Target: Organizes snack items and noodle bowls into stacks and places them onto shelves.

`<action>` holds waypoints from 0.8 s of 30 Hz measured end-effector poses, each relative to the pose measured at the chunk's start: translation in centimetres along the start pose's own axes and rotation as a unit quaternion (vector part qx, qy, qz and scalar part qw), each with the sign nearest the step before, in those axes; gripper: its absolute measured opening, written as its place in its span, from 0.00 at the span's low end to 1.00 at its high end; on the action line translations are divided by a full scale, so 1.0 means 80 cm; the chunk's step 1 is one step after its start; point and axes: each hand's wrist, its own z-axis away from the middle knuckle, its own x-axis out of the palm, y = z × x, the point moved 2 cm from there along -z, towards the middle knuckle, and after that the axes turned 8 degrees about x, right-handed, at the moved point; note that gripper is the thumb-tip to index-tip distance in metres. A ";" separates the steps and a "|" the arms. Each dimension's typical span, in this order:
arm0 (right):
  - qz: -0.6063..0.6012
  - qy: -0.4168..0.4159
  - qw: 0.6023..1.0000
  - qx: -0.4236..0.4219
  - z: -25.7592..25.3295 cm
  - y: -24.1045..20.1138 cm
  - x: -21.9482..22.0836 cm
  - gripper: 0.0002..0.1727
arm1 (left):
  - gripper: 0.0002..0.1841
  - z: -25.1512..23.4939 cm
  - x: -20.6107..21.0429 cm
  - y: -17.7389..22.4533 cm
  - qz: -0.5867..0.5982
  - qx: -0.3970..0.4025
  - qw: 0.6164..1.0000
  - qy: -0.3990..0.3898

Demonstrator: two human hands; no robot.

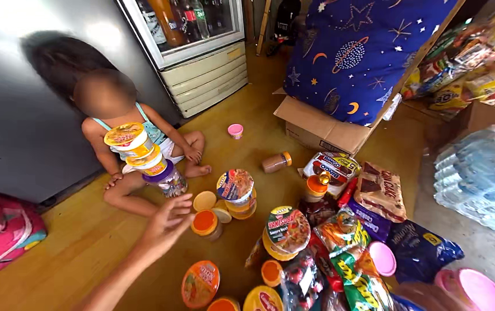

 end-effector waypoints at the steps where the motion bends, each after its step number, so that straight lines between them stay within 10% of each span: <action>1: 0.005 -0.031 0.999 -0.027 -0.028 -0.033 0.016 0.19 | 0.38 -0.009 0.012 0.000 0.005 -0.019 0.999 -0.026; 7: 0.132 -0.038 0.989 0.050 -0.156 -0.128 0.113 0.49 | 0.69 -0.080 0.090 0.024 -0.011 0.006 0.999 -0.039; 11: -0.054 0.065 0.991 0.103 -0.173 -0.104 0.171 0.46 | 0.56 -0.091 0.122 0.021 0.056 0.005 0.998 0.020; 15: -0.357 0.193 0.910 0.088 -0.154 -0.092 0.169 0.42 | 0.50 -0.076 0.120 0.029 0.196 -0.028 0.978 0.059; 20: -0.579 0.188 0.789 0.086 -0.102 -0.088 0.088 0.65 | 0.65 -0.027 0.120 0.072 0.419 -0.027 0.902 -0.097; 24: -0.638 0.222 0.737 0.032 -0.057 -0.109 0.033 0.45 | 0.60 0.003 0.149 0.138 0.511 0.071 0.815 -0.265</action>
